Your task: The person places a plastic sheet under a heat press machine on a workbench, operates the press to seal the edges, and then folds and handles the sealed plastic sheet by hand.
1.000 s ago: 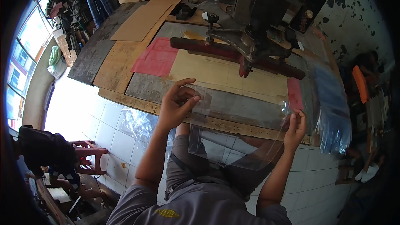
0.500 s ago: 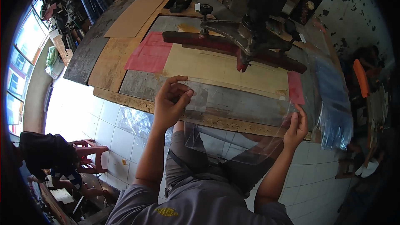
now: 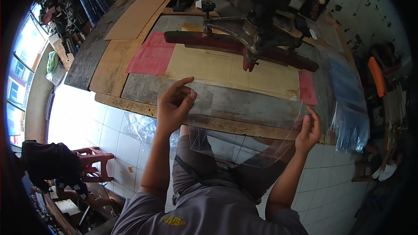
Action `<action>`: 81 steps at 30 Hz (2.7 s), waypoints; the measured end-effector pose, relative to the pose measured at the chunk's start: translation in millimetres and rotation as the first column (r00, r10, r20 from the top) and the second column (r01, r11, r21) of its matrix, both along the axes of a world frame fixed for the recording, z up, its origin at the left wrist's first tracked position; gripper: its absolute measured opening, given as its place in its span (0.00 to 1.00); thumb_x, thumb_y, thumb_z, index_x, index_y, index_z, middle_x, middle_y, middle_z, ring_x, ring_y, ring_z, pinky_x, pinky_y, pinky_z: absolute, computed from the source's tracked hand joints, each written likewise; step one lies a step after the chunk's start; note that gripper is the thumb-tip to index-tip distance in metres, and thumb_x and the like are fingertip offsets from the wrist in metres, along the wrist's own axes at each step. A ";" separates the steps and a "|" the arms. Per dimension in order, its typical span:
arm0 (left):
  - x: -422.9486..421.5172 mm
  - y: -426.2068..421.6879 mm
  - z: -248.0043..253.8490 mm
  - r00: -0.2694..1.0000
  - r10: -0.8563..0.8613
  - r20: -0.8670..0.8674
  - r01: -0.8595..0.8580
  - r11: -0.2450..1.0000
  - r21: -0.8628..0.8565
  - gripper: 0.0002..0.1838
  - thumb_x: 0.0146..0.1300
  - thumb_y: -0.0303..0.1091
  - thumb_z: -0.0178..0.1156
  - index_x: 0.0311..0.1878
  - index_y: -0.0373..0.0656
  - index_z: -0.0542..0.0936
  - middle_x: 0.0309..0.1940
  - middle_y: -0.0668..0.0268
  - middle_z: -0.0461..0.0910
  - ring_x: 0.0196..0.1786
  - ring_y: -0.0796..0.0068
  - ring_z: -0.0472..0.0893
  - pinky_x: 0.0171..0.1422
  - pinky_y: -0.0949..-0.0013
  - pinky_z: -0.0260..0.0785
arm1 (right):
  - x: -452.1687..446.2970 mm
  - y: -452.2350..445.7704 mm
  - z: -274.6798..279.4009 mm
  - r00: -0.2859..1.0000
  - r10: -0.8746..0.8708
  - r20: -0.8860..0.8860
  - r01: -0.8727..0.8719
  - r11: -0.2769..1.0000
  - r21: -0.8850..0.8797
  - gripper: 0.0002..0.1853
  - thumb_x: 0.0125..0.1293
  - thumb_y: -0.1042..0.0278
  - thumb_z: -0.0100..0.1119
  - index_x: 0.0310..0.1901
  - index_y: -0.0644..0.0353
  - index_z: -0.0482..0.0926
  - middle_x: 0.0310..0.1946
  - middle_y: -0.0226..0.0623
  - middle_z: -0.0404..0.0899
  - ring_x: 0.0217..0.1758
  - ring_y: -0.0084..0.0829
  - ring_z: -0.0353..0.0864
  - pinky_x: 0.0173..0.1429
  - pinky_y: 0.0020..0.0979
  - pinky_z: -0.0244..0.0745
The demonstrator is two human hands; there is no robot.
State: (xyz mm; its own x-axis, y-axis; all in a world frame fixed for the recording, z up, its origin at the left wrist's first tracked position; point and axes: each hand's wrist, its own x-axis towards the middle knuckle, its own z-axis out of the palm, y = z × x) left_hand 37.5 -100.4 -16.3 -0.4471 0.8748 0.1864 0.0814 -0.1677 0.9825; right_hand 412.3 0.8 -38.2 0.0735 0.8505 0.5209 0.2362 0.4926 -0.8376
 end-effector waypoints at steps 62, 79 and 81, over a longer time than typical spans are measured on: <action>-10.4 -3.0 -2.8 0.993 -0.095 -0.070 0.100 0.992 0.076 0.25 0.67 0.27 0.71 0.66 0.34 0.78 0.41 0.64 0.90 0.41 0.85 0.85 0.45 0.79 0.75 | -12.1 10.1 13.0 0.950 -0.111 0.293 0.130 0.990 -0.047 0.13 0.79 0.67 0.59 0.57 0.63 0.85 0.37 0.29 0.84 0.37 0.17 0.79 0.39 0.23 0.73; -10.1 -3.7 -1.5 0.991 -0.107 -0.075 0.111 0.992 0.055 0.25 0.68 0.28 0.70 0.67 0.34 0.78 0.41 0.65 0.89 0.42 0.85 0.85 0.46 0.78 0.76 | -5.3 9.5 8.4 0.966 -0.077 0.247 0.116 0.983 -0.145 0.16 0.80 0.63 0.58 0.58 0.65 0.84 0.43 0.29 0.83 0.44 0.18 0.77 0.51 0.24 0.73; -9.2 -3.8 -0.3 0.992 -0.103 -0.079 0.108 0.993 0.055 0.25 0.68 0.28 0.70 0.67 0.35 0.78 0.41 0.65 0.89 0.42 0.85 0.85 0.46 0.78 0.76 | -8.3 8.5 11.5 0.965 -0.076 0.251 0.112 0.985 -0.133 0.16 0.79 0.63 0.58 0.58 0.65 0.84 0.42 0.29 0.82 0.43 0.18 0.77 0.51 0.23 0.72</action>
